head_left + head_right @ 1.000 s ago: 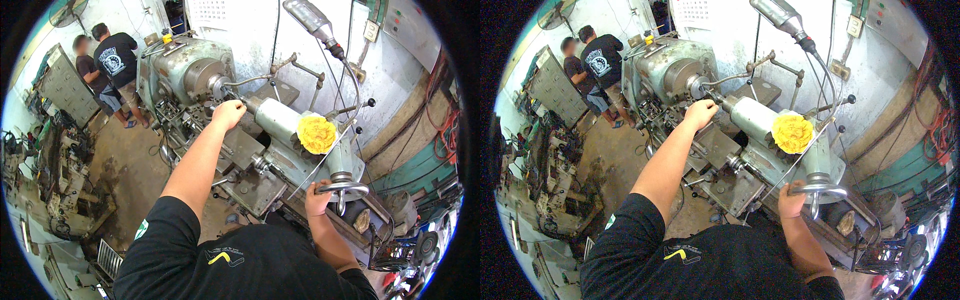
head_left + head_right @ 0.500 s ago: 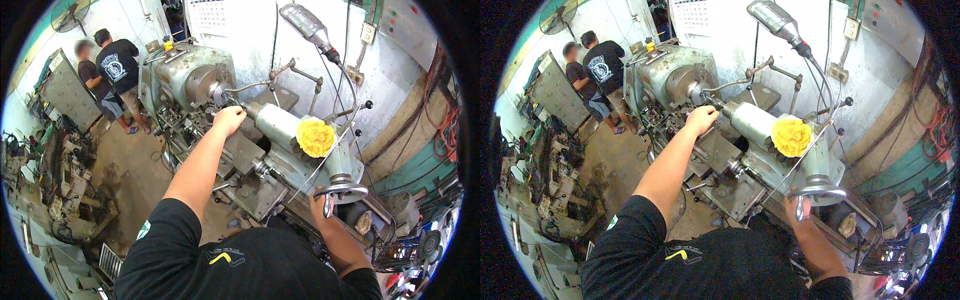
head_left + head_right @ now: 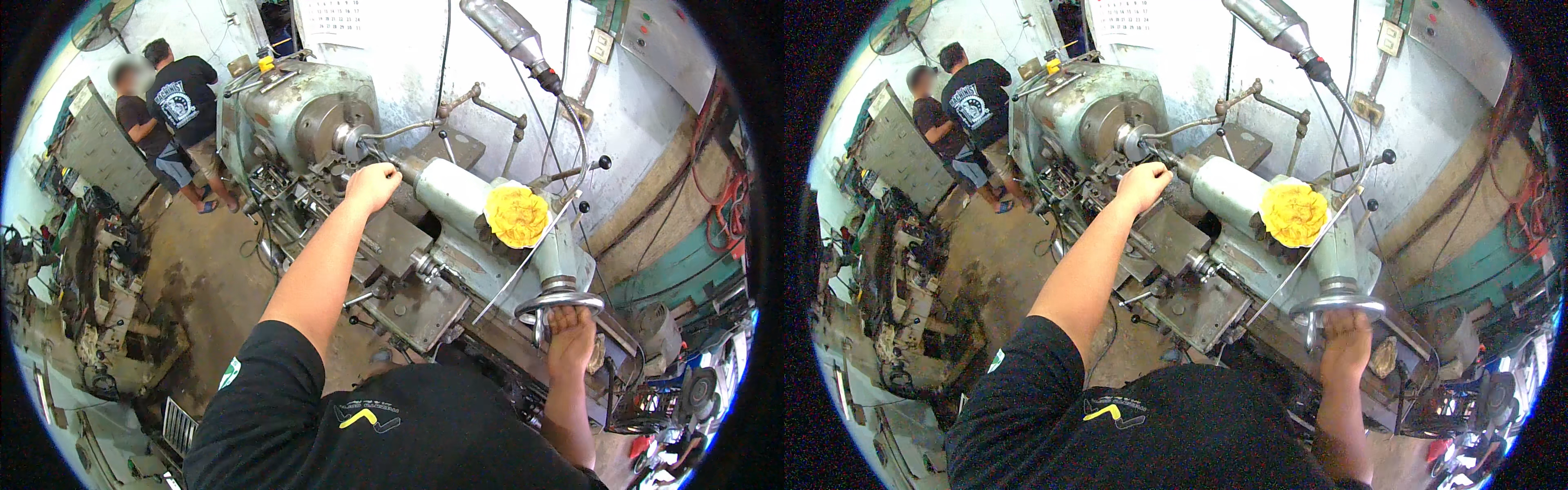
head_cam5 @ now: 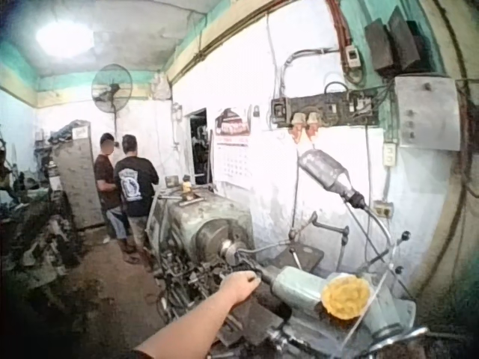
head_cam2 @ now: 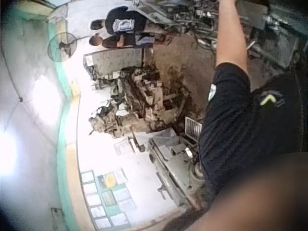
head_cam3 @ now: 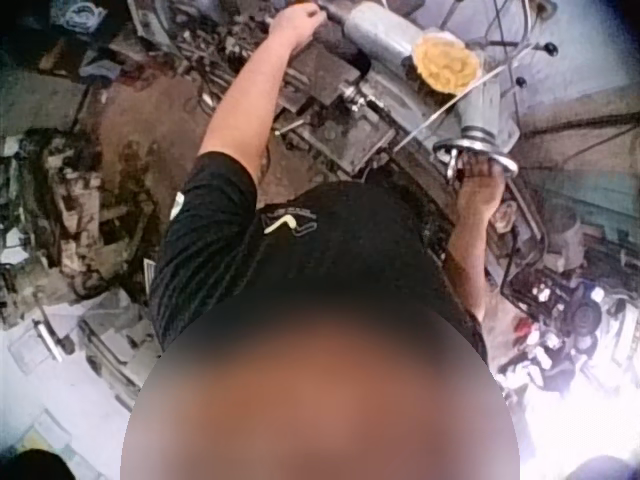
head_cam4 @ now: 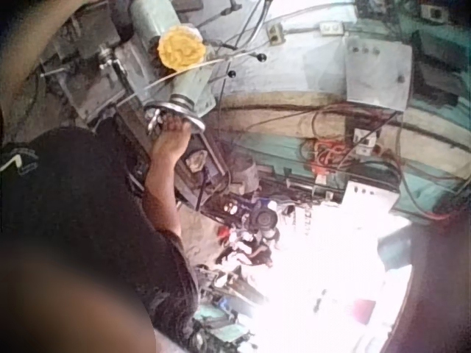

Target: The person operates a metal lathe, using both hands to adjust the tool post and control the cross-slide while a cylindrical metal workpiece rotates. The person maintains continuous contact with the machine controls throughout the clip.

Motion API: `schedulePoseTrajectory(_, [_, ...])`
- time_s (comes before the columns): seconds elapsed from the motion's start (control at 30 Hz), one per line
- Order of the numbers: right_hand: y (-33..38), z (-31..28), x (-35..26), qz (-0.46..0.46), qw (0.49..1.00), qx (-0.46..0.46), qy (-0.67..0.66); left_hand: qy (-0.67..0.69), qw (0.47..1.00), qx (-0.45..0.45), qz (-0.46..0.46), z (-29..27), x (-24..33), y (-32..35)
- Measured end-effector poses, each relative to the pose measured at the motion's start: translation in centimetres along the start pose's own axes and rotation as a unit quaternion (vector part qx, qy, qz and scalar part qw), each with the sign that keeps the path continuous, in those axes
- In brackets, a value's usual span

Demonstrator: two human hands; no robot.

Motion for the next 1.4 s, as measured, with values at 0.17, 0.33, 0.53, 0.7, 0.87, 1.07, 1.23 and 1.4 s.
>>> schedulePoseTrajectory(0.17, [-1.0,6.4,-2.2,0.064,0.986,0.048,-0.147,0.006,1.000,-0.011,-0.008,-0.1,0.2,0.2])
schedulePoseTrajectory(0.33, [-2.3,7.4,-0.1,-0.088,0.987,0.126,0.046,0.006,1.000,0.008,0.017,-0.3,0.4,0.7])
schedulePoseTrajectory(0.53, [-2.5,7.0,2.0,-0.179,0.956,0.189,0.132,-0.006,0.999,0.000,0.053,-0.4,0.3,0.9])
schedulePoseTrajectory(0.7, [-2.1,7.3,2.0,-0.179,0.965,0.179,0.061,-0.011,0.998,-0.010,0.065,-0.4,0.3,0.5])
schedulePoseTrajectory(0.87, [-1.0,7.6,5.6,-0.246,0.922,0.190,0.231,-0.005,0.996,0.003,0.083,-0.4,0.2,0.5])
schedulePoseTrajectory(1.07, [-1.3,7.3,8.0,-0.304,0.899,0.175,0.262,0.003,0.995,0.017,0.103,-0.3,0.1,0.5])
schedulePoseTrajectory(1.23, [-1.1,7.6,6.0,-0.226,0.948,0.166,0.152,0.015,0.992,0.033,0.117,-0.2,-0.2,0.5])
schedulePoseTrajectory(1.4, [-2.5,7.1,4.1,-0.186,0.953,0.189,0.150,-0.024,0.993,-0.010,0.111,-0.3,0.1,0.5])
Point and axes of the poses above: each hand's wrist, its own y-axis away from the middle knuckle, its own z-axis out of the palm, x = y × z, the point moved 2 cm from there along -y, towards the middle knuckle, and after that the axes turned 4 degrees about -x, right-handed, at the moved point
